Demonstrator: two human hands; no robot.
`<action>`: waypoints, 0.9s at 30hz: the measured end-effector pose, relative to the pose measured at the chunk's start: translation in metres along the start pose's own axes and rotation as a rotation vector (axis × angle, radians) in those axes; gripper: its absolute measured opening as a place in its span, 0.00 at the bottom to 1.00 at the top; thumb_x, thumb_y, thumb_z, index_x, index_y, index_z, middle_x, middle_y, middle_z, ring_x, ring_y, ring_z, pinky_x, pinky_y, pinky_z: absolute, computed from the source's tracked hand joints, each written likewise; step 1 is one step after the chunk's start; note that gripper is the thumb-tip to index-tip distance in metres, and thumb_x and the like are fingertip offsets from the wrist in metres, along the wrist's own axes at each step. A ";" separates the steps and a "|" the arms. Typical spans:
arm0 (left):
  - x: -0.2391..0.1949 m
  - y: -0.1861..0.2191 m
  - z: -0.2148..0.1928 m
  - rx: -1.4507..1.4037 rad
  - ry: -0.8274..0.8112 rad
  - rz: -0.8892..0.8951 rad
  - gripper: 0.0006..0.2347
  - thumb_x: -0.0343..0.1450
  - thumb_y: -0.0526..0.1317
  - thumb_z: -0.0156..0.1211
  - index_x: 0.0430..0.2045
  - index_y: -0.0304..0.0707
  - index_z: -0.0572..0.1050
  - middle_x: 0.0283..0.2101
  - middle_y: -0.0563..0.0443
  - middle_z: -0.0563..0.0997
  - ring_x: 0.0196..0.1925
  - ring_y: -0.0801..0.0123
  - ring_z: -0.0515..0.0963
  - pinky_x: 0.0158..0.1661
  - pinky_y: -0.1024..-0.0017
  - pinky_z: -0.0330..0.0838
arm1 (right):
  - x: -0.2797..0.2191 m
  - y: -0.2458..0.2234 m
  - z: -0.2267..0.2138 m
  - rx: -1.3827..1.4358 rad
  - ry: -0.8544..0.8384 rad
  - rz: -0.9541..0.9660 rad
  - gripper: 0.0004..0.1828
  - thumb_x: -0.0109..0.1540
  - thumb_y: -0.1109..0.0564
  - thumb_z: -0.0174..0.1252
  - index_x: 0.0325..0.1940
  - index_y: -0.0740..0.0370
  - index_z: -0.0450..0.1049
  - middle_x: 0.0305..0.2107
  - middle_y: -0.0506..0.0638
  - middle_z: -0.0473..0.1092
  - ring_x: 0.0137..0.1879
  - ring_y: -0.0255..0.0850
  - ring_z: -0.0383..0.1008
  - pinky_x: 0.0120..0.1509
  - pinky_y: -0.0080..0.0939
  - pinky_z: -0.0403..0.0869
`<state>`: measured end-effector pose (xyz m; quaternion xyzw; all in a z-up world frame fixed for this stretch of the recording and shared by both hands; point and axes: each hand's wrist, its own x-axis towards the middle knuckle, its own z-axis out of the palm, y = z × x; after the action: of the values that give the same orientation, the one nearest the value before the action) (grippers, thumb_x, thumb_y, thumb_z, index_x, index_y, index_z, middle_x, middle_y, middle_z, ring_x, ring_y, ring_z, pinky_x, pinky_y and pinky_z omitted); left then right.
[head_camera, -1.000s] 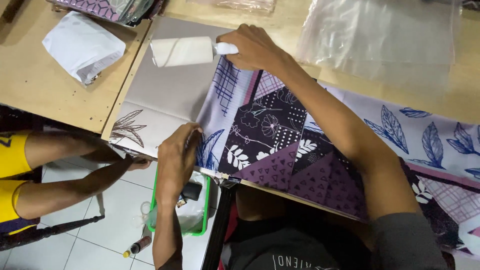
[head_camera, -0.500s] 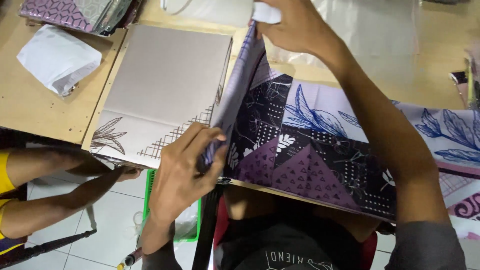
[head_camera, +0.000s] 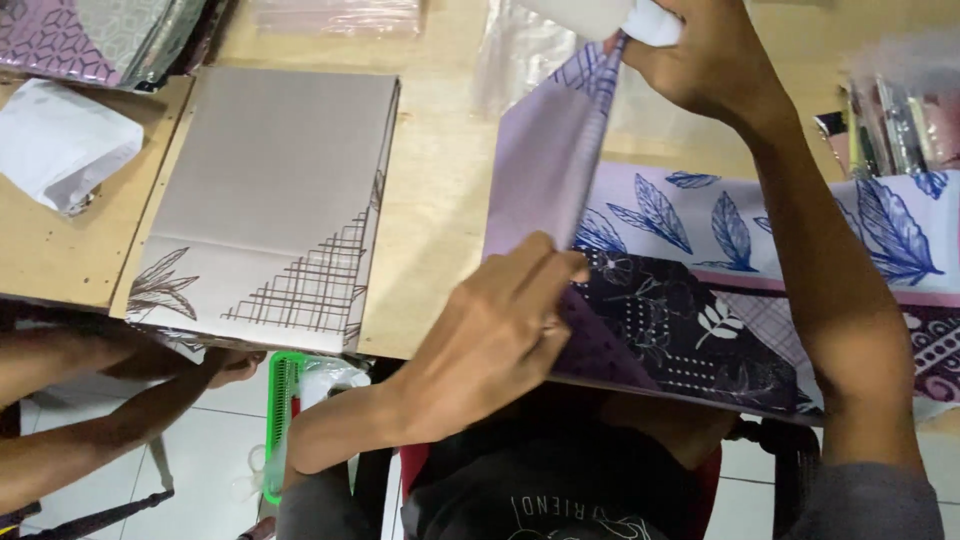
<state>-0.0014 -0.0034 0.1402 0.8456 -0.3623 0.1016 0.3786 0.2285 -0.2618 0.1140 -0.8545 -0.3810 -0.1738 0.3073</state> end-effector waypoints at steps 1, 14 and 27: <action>0.004 0.004 0.008 -0.015 -0.045 0.012 0.18 0.65 0.18 0.57 0.49 0.28 0.69 0.47 0.40 0.73 0.36 0.58 0.82 0.32 0.71 0.84 | -0.009 0.004 -0.003 0.001 -0.033 0.086 0.04 0.72 0.66 0.63 0.45 0.68 0.74 0.38 0.53 0.72 0.40 0.44 0.65 0.39 0.45 0.57; 0.022 0.004 0.161 -0.250 -0.245 0.087 0.07 0.69 0.21 0.38 0.31 0.31 0.62 0.35 0.40 0.62 0.21 0.57 0.65 0.21 0.59 0.58 | -0.127 0.048 -0.009 0.076 -0.273 0.828 0.22 0.58 0.51 0.68 0.54 0.61 0.81 0.41 0.55 0.78 0.40 0.44 0.72 0.40 0.45 0.66; -0.003 -0.007 0.252 0.268 -0.205 0.293 0.06 0.69 0.28 0.64 0.37 0.36 0.78 0.44 0.43 0.67 0.30 0.55 0.75 0.25 0.66 0.60 | -0.172 0.082 0.000 0.083 -0.221 0.770 0.22 0.60 0.40 0.70 0.49 0.55 0.79 0.38 0.62 0.77 0.51 0.59 0.77 0.57 0.59 0.70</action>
<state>-0.0246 -0.1785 -0.0393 0.8326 -0.5013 0.1161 0.2051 0.1788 -0.3976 -0.0095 -0.9352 -0.0704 0.0624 0.3413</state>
